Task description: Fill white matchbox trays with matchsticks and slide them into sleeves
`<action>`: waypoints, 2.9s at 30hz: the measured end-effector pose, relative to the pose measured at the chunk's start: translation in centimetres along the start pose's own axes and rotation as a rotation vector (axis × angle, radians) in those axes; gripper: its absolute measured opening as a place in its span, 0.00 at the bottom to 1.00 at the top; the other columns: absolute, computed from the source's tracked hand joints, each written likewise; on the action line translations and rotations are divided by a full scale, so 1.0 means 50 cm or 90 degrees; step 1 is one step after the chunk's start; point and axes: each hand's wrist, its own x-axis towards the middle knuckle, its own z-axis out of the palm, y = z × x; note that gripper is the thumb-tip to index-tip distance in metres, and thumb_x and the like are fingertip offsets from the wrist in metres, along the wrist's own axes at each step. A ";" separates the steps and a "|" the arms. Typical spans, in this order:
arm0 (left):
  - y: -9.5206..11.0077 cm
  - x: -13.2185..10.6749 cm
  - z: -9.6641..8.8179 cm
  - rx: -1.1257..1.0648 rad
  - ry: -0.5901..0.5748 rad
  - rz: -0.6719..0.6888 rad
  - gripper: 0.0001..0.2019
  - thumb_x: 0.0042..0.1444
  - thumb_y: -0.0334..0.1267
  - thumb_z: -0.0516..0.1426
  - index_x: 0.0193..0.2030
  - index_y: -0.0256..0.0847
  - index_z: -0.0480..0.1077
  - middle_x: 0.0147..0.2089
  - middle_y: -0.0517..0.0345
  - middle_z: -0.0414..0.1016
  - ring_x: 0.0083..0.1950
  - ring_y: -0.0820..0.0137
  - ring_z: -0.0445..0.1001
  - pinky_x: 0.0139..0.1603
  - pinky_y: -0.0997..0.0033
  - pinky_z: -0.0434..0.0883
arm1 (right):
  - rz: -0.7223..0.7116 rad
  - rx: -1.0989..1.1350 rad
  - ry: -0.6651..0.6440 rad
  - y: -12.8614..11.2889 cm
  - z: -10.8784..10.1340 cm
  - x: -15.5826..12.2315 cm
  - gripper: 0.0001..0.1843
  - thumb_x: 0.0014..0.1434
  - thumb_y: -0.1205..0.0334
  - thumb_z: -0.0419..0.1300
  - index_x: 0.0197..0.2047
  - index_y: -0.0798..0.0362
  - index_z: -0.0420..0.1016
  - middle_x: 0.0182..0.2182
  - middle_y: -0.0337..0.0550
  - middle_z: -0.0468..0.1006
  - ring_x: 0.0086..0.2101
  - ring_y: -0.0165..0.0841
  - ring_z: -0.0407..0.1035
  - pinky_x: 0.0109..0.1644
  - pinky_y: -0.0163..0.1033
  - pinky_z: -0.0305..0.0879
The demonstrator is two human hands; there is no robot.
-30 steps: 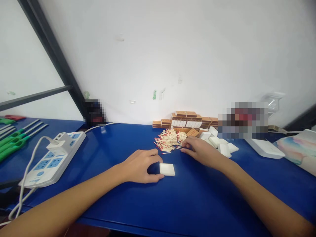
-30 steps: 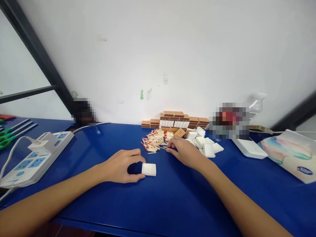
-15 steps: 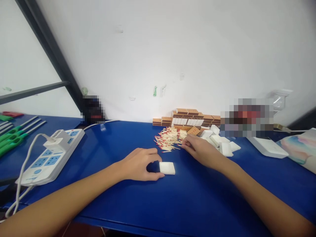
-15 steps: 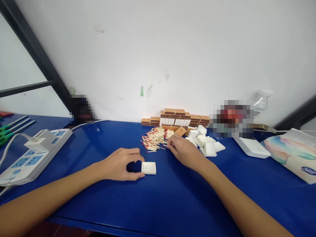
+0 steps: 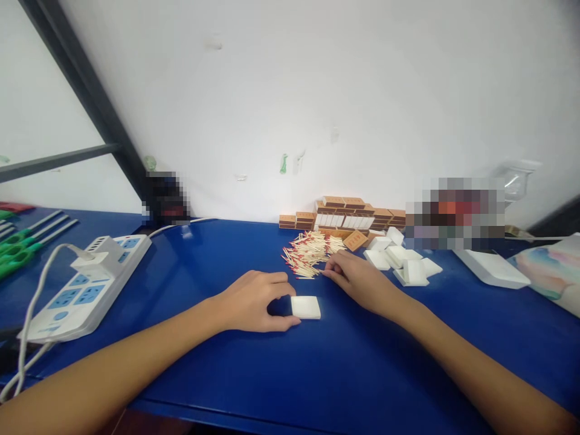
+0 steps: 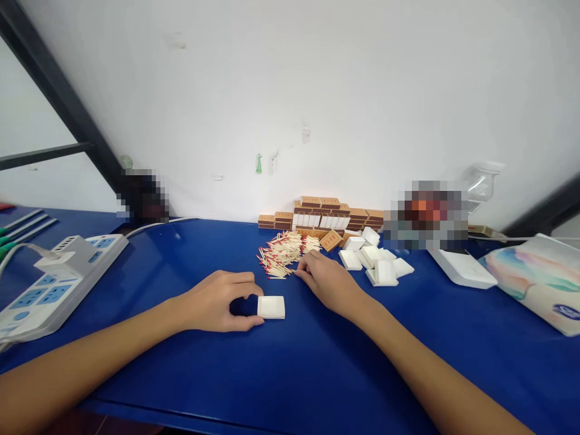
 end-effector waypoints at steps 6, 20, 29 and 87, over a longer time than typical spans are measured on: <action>-0.004 0.000 -0.002 -0.015 0.006 -0.012 0.18 0.61 0.54 0.62 0.47 0.42 0.78 0.37 0.61 0.75 0.31 0.73 0.72 0.32 0.71 0.63 | 0.009 -0.071 -0.010 0.018 -0.011 -0.006 0.09 0.73 0.60 0.51 0.40 0.50 0.68 0.39 0.47 0.77 0.35 0.38 0.73 0.39 0.42 0.65; -0.010 0.001 -0.003 -0.005 0.050 -0.050 0.16 0.62 0.50 0.62 0.50 0.43 0.77 0.36 0.61 0.74 0.32 0.73 0.72 0.33 0.72 0.64 | -0.107 -0.086 0.029 -0.095 -0.006 -0.023 0.06 0.74 0.62 0.54 0.41 0.51 0.68 0.39 0.43 0.75 0.33 0.35 0.73 0.35 0.40 0.66; -0.011 0.002 0.001 -0.006 0.036 -0.019 0.18 0.63 0.53 0.60 0.48 0.41 0.77 0.36 0.60 0.75 0.32 0.72 0.72 0.32 0.70 0.62 | -0.122 -0.066 -0.045 -0.122 0.008 -0.032 0.04 0.72 0.65 0.56 0.43 0.53 0.71 0.41 0.44 0.76 0.35 0.36 0.75 0.36 0.40 0.68; -0.004 0.000 -0.004 0.023 0.009 0.009 0.16 0.62 0.52 0.61 0.46 0.41 0.78 0.34 0.60 0.77 0.30 0.72 0.74 0.30 0.71 0.63 | -0.066 0.013 0.022 -0.068 0.016 0.003 0.07 0.70 0.63 0.55 0.38 0.50 0.70 0.36 0.43 0.74 0.35 0.35 0.69 0.38 0.40 0.64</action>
